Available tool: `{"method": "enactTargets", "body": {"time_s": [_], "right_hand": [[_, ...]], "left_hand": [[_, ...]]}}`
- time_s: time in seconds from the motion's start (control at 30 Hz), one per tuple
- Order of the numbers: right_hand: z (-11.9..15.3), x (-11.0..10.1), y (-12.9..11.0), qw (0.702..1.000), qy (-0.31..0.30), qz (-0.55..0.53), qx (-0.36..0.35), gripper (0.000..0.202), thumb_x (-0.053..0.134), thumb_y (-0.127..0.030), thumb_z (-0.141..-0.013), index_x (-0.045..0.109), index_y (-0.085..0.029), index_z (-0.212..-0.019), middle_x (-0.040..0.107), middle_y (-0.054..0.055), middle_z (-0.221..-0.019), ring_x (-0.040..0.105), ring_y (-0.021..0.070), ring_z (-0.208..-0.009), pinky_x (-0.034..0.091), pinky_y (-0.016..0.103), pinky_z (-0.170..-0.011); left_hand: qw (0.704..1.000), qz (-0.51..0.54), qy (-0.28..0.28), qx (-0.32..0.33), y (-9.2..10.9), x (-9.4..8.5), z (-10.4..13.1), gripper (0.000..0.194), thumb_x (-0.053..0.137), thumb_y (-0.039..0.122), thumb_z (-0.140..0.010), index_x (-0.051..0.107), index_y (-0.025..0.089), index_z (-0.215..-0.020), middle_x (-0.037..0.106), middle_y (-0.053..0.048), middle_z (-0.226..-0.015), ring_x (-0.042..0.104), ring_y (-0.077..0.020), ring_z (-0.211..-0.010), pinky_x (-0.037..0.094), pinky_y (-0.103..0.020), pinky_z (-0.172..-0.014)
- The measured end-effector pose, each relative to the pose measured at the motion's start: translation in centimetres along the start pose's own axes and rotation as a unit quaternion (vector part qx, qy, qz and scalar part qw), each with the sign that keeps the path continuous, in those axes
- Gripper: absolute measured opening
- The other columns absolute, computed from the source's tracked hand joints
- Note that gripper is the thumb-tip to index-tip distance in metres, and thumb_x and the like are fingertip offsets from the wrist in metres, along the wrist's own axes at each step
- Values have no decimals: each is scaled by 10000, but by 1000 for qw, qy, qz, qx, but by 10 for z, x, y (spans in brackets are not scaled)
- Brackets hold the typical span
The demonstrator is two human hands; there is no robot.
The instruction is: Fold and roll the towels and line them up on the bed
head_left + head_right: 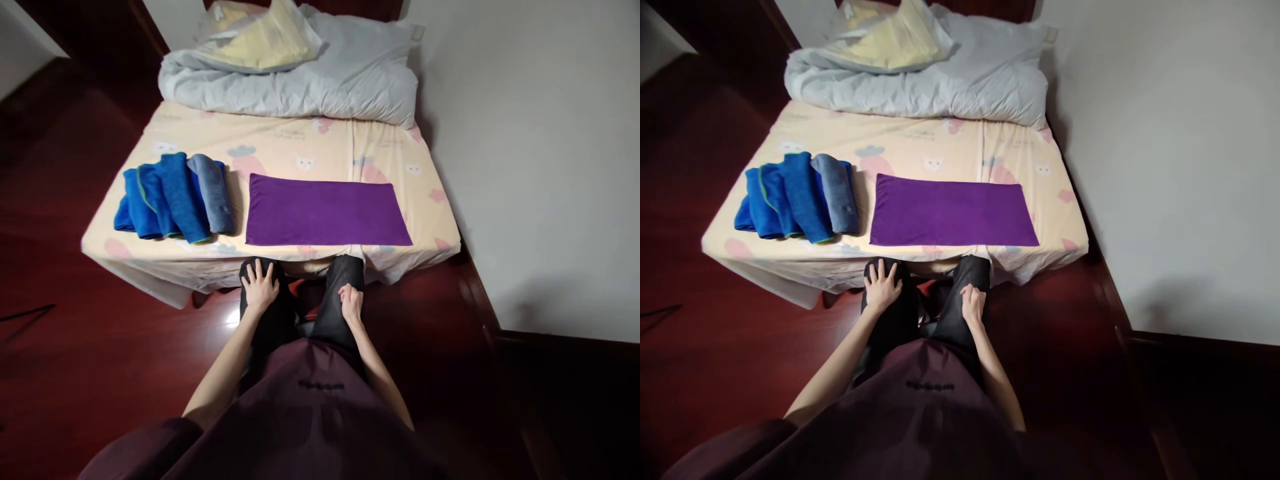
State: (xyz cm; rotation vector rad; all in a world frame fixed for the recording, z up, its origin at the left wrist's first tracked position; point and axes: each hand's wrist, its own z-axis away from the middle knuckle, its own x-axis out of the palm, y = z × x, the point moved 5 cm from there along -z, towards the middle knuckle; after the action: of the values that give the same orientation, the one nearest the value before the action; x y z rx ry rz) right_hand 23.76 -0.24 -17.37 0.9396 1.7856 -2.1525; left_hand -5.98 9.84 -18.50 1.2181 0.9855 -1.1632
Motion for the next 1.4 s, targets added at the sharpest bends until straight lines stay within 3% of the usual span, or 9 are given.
{"method": "enactTargets", "body": {"time_s": [0.13,0.27,0.4,0.67,0.83,1.03,1.23,1.4], "right_hand": [[-31,7,-10,999,31,3,-7,258,465,-354,-1010,685,-235,-1069,694,-2,-714,667,215,-740,461,388,-979],[-59,24,-15,989,47,-138,-18,291,509,-410,-998,662,-192,-1117,739,40,-836,699,200,-755,558,341,-818],[-88,47,-13,943,85,-320,30,383,561,-493,-967,618,-158,-1142,759,115,-1045,729,190,-752,596,304,-650],[-122,89,-9,851,71,-508,115,587,706,-462,-818,535,-146,-1283,745,167,-1190,760,204,-836,631,333,-738],[-126,93,-9,829,66,-535,147,514,714,-389,-815,539,-182,-1252,741,132,-1234,740,170,-899,605,273,-738],[-131,93,-20,791,40,-581,190,456,672,-341,-876,507,-217,-1282,784,42,-1067,569,79,-570,591,270,-714],[-132,93,-29,758,-22,-624,189,206,643,-334,-920,514,-262,-1063,782,23,-1034,471,71,-472,573,253,-669],[-137,97,-28,735,-42,-644,207,161,650,-341,-929,515,-257,-956,790,41,-1074,446,70,-470,555,237,-633]], "left_hand": [[1000,-1,2,6,3,-1,2,676,488,360,-995,418,158,-1636,117,-212,-1760,107,-497,-1606,229,-724,-1215],[1000,5,4,1,2,-2,3,682,496,352,-990,412,161,-1639,124,-203,-1761,100,-479,-1613,218,-709,-1229],[1000,9,12,-2,-6,1,3,664,491,371,-996,441,165,-1626,138,-189,-1762,103,-474,-1614,221,-697,-1236],[1000,-19,18,-7,-12,1,0,636,478,391,-1008,470,189,-1611,182,-179,-1755,163,-463,-1606,294,-673,-1223],[1000,-23,15,-7,-4,2,-2,627,480,383,-1006,479,202,-1606,182,-166,-1758,156,-451,-1612,290,-676,-1227],[1000,-27,3,-1,4,-1,-1,625,483,387,-1009,483,191,-1602,187,-176,-1755,163,-466,-1609,291,-688,-1224],[1000,-6,-15,1,3,-3,-3,617,507,379,-990,507,192,-1578,194,-169,-1754,156,-463,-1613,289,-695,-1234],[998,34,39,23,5,-13,-23,533,483,352,-987,573,198,-1489,259,-130,-1739,207,-372,-1621,278,-617,-1290]]}}
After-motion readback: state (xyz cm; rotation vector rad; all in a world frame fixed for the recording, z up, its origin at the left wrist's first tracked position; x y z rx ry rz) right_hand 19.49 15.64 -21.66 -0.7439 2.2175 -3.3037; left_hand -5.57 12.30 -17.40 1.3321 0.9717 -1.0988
